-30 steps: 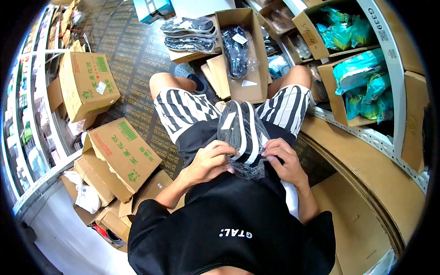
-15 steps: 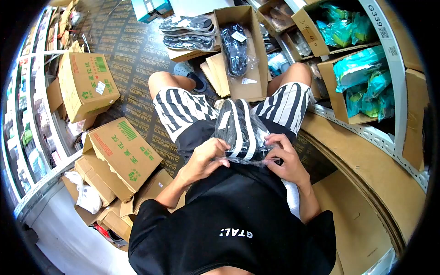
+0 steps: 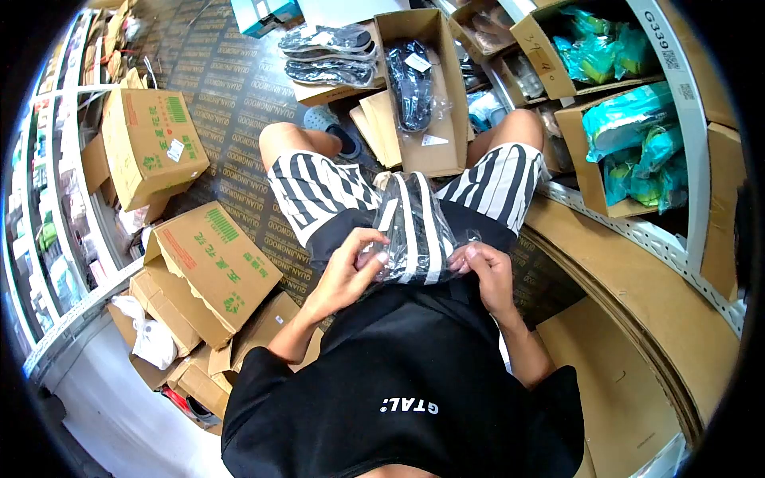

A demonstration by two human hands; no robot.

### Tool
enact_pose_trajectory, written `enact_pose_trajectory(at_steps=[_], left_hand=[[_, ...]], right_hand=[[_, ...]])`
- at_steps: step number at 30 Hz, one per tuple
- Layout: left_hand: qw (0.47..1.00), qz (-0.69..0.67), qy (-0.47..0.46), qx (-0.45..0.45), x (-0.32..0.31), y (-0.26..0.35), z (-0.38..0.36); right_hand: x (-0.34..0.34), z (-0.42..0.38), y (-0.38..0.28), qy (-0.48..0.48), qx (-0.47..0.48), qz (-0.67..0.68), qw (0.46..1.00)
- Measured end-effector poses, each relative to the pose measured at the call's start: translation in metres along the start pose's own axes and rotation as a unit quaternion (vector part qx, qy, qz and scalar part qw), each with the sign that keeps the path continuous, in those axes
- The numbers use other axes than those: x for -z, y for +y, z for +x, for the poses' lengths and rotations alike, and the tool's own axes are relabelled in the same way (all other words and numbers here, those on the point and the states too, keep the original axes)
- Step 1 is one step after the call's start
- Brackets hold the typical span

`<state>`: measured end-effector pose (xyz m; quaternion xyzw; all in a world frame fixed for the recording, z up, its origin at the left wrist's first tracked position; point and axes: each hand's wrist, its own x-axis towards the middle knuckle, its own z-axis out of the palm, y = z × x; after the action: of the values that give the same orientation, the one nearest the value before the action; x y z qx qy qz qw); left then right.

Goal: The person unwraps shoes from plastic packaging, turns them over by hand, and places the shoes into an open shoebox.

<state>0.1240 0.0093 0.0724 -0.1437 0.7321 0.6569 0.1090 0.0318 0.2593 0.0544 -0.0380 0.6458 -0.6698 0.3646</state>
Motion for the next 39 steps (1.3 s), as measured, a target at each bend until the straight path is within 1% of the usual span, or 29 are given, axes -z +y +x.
enact_pose_trajectory(at_steps=[2, 3, 4, 5, 6, 9, 10, 12, 13, 14, 16, 17, 18, 20, 21, 22, 23, 24, 25, 26, 28, 29, 30, 32, 33, 35, 36, 38, 39], left_hand=[[0.995, -0.079, 0.016, 0.067, -0.001, -0.001, -0.001], [0.999, -0.021, 0.002, 0.050, 0.000, -0.004, -0.001], [0.999, 0.050, 0.008, -0.006, -0.003, -0.010, 0.001], [0.999, 0.024, 0.008, 0.037, -0.004, -0.012, 0.000], [0.997, -0.002, 0.006, 0.078, -0.004, -0.014, 0.001], [0.996, 0.000, 0.026, 0.081, -0.008, -0.023, 0.000], [0.996, -0.001, 0.026, 0.083, -0.008, -0.024, -0.002], [0.992, 0.122, 0.010, 0.011, -0.006, -0.026, -0.003], [0.992, 0.123, 0.001, 0.026, -0.007, -0.020, -0.005], [0.991, 0.128, 0.002, 0.024, -0.010, -0.023, -0.007], [0.992, 0.128, 0.011, 0.011, -0.011, -0.029, -0.009], [0.992, 0.128, 0.011, 0.013, -0.012, -0.032, -0.011], [0.989, 0.144, 0.005, 0.025, -0.013, -0.035, -0.012], [0.986, 0.160, 0.000, 0.037, -0.015, -0.036, -0.015], [0.985, 0.161, -0.005, 0.061, -0.016, -0.034, -0.016], [0.983, 0.161, -0.009, 0.085, -0.016, -0.033, -0.016], [0.980, 0.168, -0.033, 0.101, -0.015, -0.033, -0.017], [0.980, 0.168, -0.033, 0.100, -0.017, -0.035, -0.017], [0.983, 0.159, -0.020, 0.092, -0.019, -0.037, -0.018], [0.985, 0.151, -0.007, 0.083, -0.021, -0.039, -0.018], [0.984, 0.154, -0.009, 0.088, -0.023, -0.046, -0.019], [0.983, 0.158, -0.012, 0.095, -0.024, -0.049, -0.020], [0.983, 0.158, -0.012, 0.095, -0.025, -0.051, -0.020], [0.984, 0.131, -0.013, 0.116, -0.027, -0.054, -0.021], [0.984, 0.131, -0.012, 0.118, -0.028, -0.056, -0.022], [0.985, 0.143, -0.001, 0.093, -0.029, -0.061, -0.021], [0.985, 0.143, 0.000, 0.095, -0.028, -0.059, -0.020], [0.986, 0.031, 0.021, 0.165, -0.029, -0.053, -0.020], [0.983, 0.000, 0.041, 0.179, -0.030, -0.048, -0.021]], right_hand=[[-0.003, 0.001, 0.003, 0.052, -0.063, -0.008, 0.997], [-0.003, 0.001, 0.007, 0.052, -0.063, -0.009, 0.997], [-0.004, 0.002, 0.015, 0.061, -0.088, 0.004, 0.994], [-0.004, 0.001, 0.022, 0.068, -0.114, 0.017, 0.991], [-0.005, 0.000, 0.026, 0.067, -0.115, 0.017, 0.991], [-0.013, 0.000, 0.025, 0.080, -0.150, 0.081, 0.982], [-0.012, -0.001, 0.027, 0.080, -0.151, 0.081, 0.982], [-0.008, -0.002, 0.039, 0.092, -0.144, 0.145, 0.975], [-0.009, -0.005, 0.042, 0.068, -0.129, 0.110, 0.983], [-0.010, -0.005, 0.045, 0.068, -0.129, 0.110, 0.983], [-0.015, -0.006, 0.043, 0.082, -0.091, 0.069, 0.990], [-0.008, -0.009, 0.061, 0.075, -0.051, -0.044, 0.995], [-0.012, -0.008, 0.057, 0.074, -0.050, -0.044, 0.995], [-0.022, -0.008, 0.045, 0.053, -0.099, 0.053, 0.992], [-0.023, -0.009, 0.046, 0.024, -0.102, 0.023, 0.994], [-0.023, -0.007, 0.045, 0.024, -0.101, 0.023, 0.994], [-0.022, -0.003, 0.042, -0.001, -0.132, 0.004, 0.991], [-0.022, 0.000, 0.039, -0.025, -0.163, -0.014, 0.986], [-0.022, 0.002, 0.045, -0.039, -0.171, -0.003, 0.984], [-0.023, 0.005, 0.049, -0.040, -0.170, -0.004, 0.985], [-0.028, 0.008, 0.057, -0.028, -0.200, -0.008, 0.979], [-0.024, 0.007, 0.073, -0.040, -0.172, -0.029, 0.984], [-0.023, 0.008, 0.073, -0.041, -0.172, -0.029, 0.984], [-0.021, 0.014, 0.073, -0.092, -0.187, -0.044, 0.977], [-0.023, 0.016, 0.072, -0.093, -0.188, -0.045, 0.977], [-0.028, 0.018, 0.068, -0.053, -0.179, 0.016, 0.982], [-0.033, 0.017, 0.064, -0.054, -0.180, 0.017, 0.982], [-0.040, 0.015, 0.055, 0.018, -0.120, 0.015, 0.993], [-0.040, 0.013, 0.056, 0.016, -0.080, -0.044, 0.996]])
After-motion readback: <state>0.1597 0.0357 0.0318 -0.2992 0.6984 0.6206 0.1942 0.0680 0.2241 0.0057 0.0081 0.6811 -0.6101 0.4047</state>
